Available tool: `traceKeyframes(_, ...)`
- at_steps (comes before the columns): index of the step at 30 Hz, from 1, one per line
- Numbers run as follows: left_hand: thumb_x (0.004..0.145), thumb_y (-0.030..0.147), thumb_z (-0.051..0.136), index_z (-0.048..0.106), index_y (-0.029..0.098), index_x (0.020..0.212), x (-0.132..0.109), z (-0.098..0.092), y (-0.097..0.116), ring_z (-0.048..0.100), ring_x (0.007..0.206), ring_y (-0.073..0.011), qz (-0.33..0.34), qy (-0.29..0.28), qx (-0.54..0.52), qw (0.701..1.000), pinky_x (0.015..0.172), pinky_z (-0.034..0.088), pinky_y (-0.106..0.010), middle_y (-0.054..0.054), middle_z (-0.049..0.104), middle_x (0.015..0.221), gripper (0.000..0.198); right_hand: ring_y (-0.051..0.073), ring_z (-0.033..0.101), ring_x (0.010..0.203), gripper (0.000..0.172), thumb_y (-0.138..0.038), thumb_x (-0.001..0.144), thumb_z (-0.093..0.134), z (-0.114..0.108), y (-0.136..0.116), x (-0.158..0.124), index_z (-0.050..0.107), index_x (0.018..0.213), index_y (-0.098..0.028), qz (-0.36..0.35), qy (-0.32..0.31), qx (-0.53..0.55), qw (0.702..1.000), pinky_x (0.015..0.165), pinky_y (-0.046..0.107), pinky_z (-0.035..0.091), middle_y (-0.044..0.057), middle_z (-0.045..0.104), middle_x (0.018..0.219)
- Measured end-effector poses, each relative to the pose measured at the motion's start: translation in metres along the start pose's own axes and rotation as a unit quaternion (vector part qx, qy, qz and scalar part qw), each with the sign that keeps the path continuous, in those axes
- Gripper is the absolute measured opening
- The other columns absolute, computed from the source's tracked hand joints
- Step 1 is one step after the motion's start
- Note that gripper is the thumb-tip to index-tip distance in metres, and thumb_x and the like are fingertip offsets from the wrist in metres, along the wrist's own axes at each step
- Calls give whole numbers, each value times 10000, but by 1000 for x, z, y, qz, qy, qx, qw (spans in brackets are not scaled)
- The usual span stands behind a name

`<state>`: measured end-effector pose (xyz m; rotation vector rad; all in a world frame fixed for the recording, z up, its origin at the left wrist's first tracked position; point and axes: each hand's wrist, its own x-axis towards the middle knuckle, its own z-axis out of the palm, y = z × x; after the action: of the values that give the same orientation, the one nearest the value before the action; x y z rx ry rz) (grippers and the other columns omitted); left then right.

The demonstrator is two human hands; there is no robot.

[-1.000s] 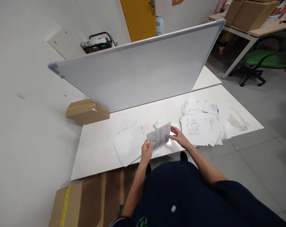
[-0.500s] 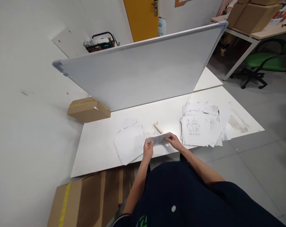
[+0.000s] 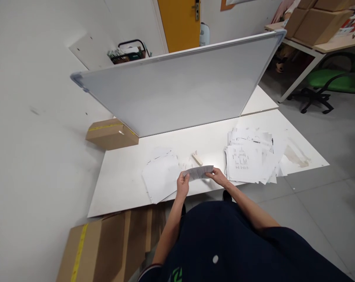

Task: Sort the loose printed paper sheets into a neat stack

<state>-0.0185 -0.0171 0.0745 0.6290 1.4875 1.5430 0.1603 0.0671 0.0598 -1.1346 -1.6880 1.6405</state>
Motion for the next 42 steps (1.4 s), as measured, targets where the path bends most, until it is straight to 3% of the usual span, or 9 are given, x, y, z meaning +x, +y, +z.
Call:
traceKeyframes(5, 698, 288, 622, 583, 167, 937, 4, -8, 0, 575, 865, -145, -1, 36, -58, 998, 856, 395, -290, -45, 638, 891, 270, 184, 556, 667, 216, -339, 761, 458, -14, -17, -3, 641, 765, -226, -21, -52, -179, 982, 630, 280, 402, -12, 614, 667)
traceKeyframes(9, 680, 243, 638, 507, 222, 1094, 5, -23, 9, 558, 939, -158, 49, 55, 15, 997, 888, 384, -314, -69, 581, 1058, 435, 193, 567, 778, 244, -211, 798, 406, -25, -48, -7, 618, 914, -239, -57, -51, -393, 916, 654, 270, 374, 30, 637, 858)
traceKeyframes(11, 673, 205, 634, 498, 240, 1132, 5, -29, 12, 497, 1064, -186, 107, 27, 121, 986, 954, 333, -338, -81, 518, 1175, 480, 197, 563, 802, 260, -137, 802, 386, -25, -63, -10, 595, 934, -217, -32, -46, -505, 861, 653, 272, 365, 70, 622, 901)
traceKeyframes(14, 665, 120, 594, 535, 227, 1118, 7, -31, 4, 408, 1173, -213, 185, -77, 291, 935, 1009, 279, -370, -79, 499, 1217, 470, 200, 554, 810, 258, -63, 803, 355, -16, -74, -15, 554, 920, -178, -1, -59, -621, 781, 649, 281, 361, 106, 591, 891)
traceKeyframes(18, 667, 11, 487, 600, 221, 1017, 12, -28, -26, 487, 1092, -190, 187, -137, 419, 878, 964, 358, -383, -50, 591, 1102, 424, 207, 549, 829, 250, -27, 789, 363, -2, -67, -17, 523, 928, -159, 27, -104, -663, 741, 636, 284, 362, 110, 573, 901)
traceKeyframes(24, 659, -20, 442, 629, 215, 954, 18, -29, -45, 538, 1019, -166, 142, -133, 436, 878, 918, 409, -360, -37, 627, 1029, 421, 205, 542, 860, 264, -22, 795, 364, -6, -51, -14, 504, 972, -158, 50, -115, -658, 742, 652, 285, 350, 116, 568, 942)
traceKeyframes(34, 810, 216, 433, 619, 198, 935, 16, -15, -9, 562, 956, -174, 110, -110, 412, 898, 850, 427, -319, -53, 640, 975, 225, 182, 537, 808, 226, -162, 877, 328, -12, -54, -15, 533, 968, -188, -69, -49, -608, 790, 697, 288, 300, 75, 607, 862)
traceKeyframes(37, 810, 303, 450, 625, 195, 904, 14, -9, -5, 580, 899, -169, 103, -98, 387, 911, 808, 437, -296, -46, 650, 924, 226, 172, 540, 818, 262, -252, 896, 304, -25, -37, -11, 531, 1015, -197, -19, -20, -545, 838, 664, 257, 307, 72, 612, 930)
traceKeyframes(42, 805, 270, 440, 593, 196, 1005, 8, -3, -16, 588, 829, -146, 58, -83, 397, 912, 781, 434, -278, -35, 653, 863, 262, 191, 545, 838, 207, -251, 798, 454, -61, 11, -5, 597, 879, -125, 193, -36, -393, 898, 656, 234, 339, 99, 620, 906)
